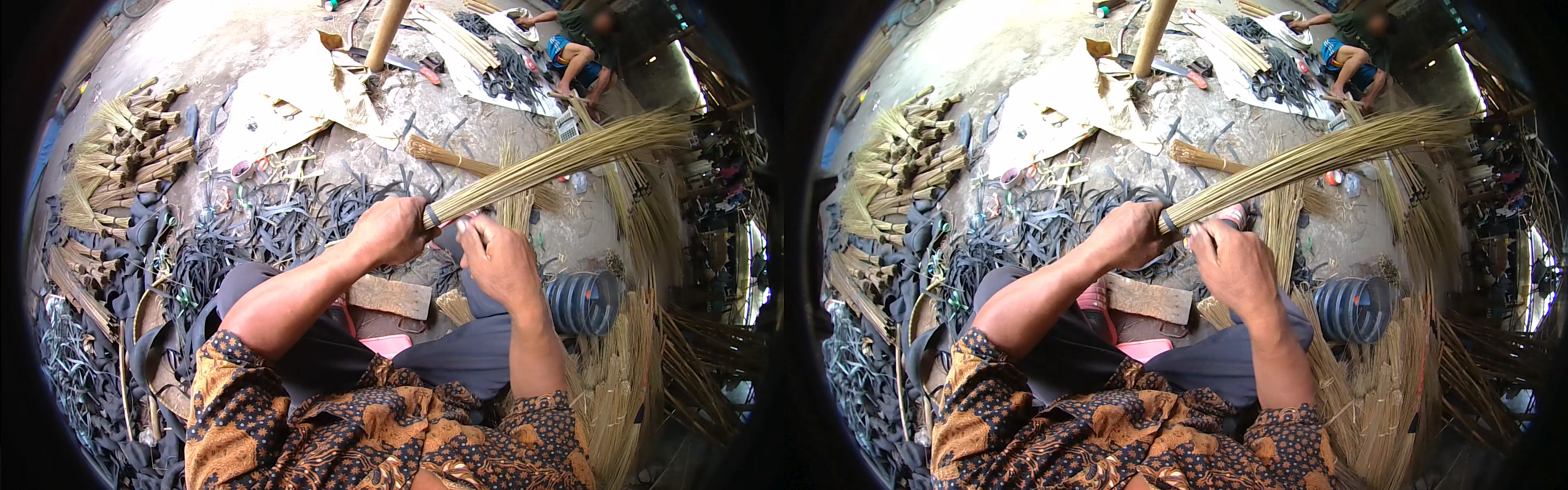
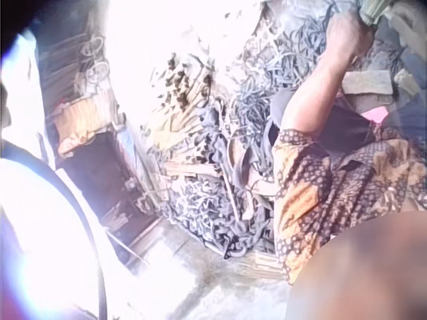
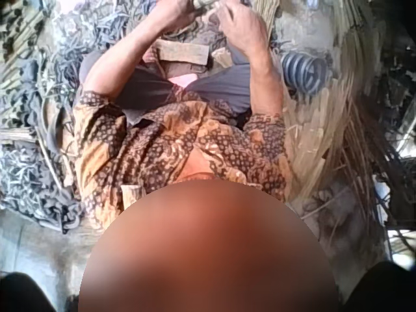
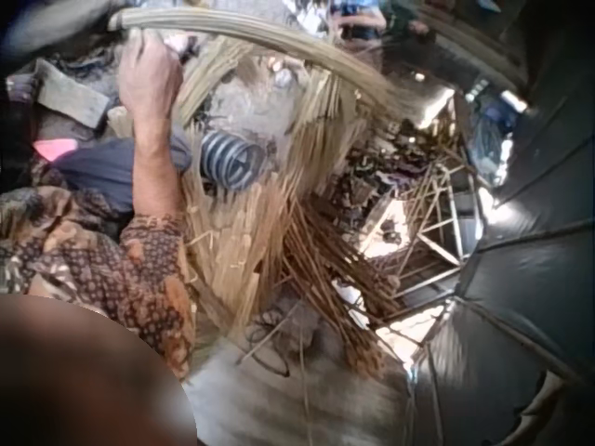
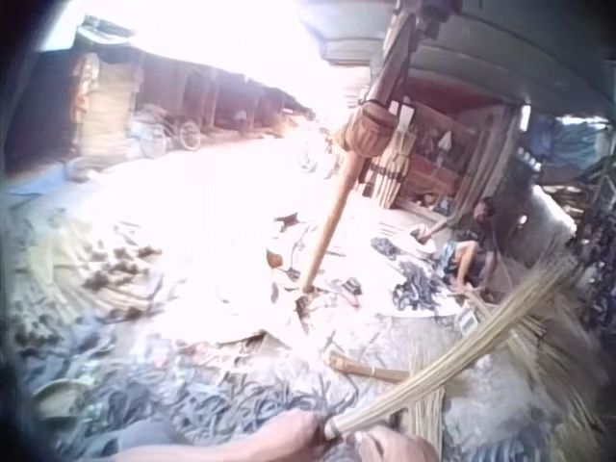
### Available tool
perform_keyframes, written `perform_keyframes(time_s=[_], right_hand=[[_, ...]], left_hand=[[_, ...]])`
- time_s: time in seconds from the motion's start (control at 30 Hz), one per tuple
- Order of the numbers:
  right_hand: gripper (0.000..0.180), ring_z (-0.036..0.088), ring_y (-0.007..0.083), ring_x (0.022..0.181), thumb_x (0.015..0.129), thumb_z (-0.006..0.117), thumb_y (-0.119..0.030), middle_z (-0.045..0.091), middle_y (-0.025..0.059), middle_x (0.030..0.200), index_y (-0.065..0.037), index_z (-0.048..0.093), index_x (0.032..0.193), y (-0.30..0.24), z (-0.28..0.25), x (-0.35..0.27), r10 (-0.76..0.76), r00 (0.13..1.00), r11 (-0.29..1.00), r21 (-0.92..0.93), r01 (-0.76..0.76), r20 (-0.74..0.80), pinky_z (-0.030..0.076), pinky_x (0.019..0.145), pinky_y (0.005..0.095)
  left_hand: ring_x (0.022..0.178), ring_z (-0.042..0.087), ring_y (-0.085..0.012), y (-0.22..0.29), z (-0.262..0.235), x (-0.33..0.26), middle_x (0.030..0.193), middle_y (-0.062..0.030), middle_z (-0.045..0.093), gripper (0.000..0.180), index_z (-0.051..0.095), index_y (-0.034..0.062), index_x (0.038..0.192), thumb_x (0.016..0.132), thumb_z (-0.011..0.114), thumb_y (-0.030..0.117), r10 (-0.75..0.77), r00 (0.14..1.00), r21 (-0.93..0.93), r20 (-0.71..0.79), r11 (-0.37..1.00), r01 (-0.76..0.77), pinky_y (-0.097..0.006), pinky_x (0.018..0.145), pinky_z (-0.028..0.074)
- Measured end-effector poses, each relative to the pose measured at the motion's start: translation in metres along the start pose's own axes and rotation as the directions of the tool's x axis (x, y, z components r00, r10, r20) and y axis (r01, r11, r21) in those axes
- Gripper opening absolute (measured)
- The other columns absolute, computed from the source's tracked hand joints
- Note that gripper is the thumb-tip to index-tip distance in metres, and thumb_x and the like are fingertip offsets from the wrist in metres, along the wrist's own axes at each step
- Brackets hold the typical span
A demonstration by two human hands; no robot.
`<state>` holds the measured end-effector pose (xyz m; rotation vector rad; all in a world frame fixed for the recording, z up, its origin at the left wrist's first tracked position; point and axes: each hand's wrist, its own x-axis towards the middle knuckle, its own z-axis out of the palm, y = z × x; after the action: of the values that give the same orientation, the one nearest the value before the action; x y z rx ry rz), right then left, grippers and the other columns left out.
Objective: The person gathers bundles of thin sticks, aligns them, and ties them together with rubber bands. The person repeatedly picks up new bundles, aligns them, and secures them with rubber bands.
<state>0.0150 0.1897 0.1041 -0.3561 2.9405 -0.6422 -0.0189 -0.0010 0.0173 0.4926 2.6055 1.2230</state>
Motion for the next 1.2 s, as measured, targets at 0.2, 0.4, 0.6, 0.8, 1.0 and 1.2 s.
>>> perform_keyframes(time_s=[0.2,0.4,0.6,0.8,1.0,1.2], right_hand=[[0.030,0.073,0.0416,0.078,0.099,0.066,-0.031,0.073,0.0224,0.081,-0.002,0.071,0.106,-0.013,0.042,0.046,0.086,0.995,0.992,0.101,-0.080,-0.058,0.056,0.070,0.0482],[0.041,0.066,0.0136,0.054,0.105,0.061,-0.038,0.070,0.0098,0.070,0.001,0.069,0.098,-0.010,0.047,0.052,0.072,0.962,0.803,0.557,-0.212,0.262,0.052,0.055,0.0317],[0.036,0.070,0.0139,0.070,0.113,0.048,-0.030,0.072,0.0131,0.093,0.003,0.062,0.113,-0.025,0.076,0.010,0.068,0.998,0.595,0.803,-0.037,-0.004,0.055,0.061,0.0253],[0.033,0.067,0.0108,0.079,0.114,0.047,-0.029,0.071,0.0091,0.096,0.001,0.062,0.112,-0.012,0.086,-0.011,0.154,0.986,0.602,0.784,-0.148,0.068,0.058,0.069,0.0273],[0.034,0.066,0.0191,0.073,0.113,0.050,-0.033,0.068,0.0079,0.084,-0.004,0.060,0.099,0.011,0.072,-0.042,-0.066,0.994,0.860,0.500,0.102,-0.090,0.054,0.066,0.0349],[0.009,0.071,0.0353,0.083,0.103,0.059,-0.014,0.071,0.0149,0.088,-0.005,0.062,0.102,0.067,0.060,-0.026,-0.191,0.962,0.942,0.240,0.237,-0.197,0.055,0.073,0.0427]], left_hand=[[0.080,0.073,-0.0449,-0.013,0.018,0.004,0.081,-0.0252,0.072,0.023,0.068,0.0028,0.096,0.093,0.064,0.025,-0.046,0.995,0.168,-0.093,0.984,0.062,-0.054,0.072,0.060],[0.077,0.074,-0.0430,-0.023,0.018,0.003,0.080,-0.0244,0.073,0.023,0.070,0.0054,0.104,0.091,0.064,0.024,-0.068,0.993,0.201,-0.097,0.976,0.086,-0.053,0.069,0.059],[0.078,0.074,-0.0434,-0.029,0.008,0.010,0.082,-0.0225,0.073,0.024,0.063,0.0107,0.117,0.095,0.061,0.022,-0.040,0.974,0.149,-0.221,0.986,0.075,-0.052,0.064,0.058],[0.081,0.072,-0.0469,-0.029,0.010,0.024,0.082,-0.0244,0.072,0.022,0.062,0.0118,0.111,0.096,0.066,0.027,-0.129,0.950,0.156,-0.285,0.971,0.179,-0.057,0.068,0.056],[0.069,0.070,-0.0289,-0.018,-0.027,0.017,0.079,-0.0175,0.073,0.035,0.074,0.0058,0.100,0.089,0.082,0.039,-0.192,0.975,-0.134,-0.113,0.975,0.177,-0.044,0.071,0.055],[0.067,0.060,-0.0151,0.013,-0.034,-0.014,0.071,-0.0105,0.066,0.026,0.071,0.0001,0.099,0.085,0.079,0.020,0.061,0.984,-0.333,0.166,0.943,-0.002,-0.036,0.067,0.052]])
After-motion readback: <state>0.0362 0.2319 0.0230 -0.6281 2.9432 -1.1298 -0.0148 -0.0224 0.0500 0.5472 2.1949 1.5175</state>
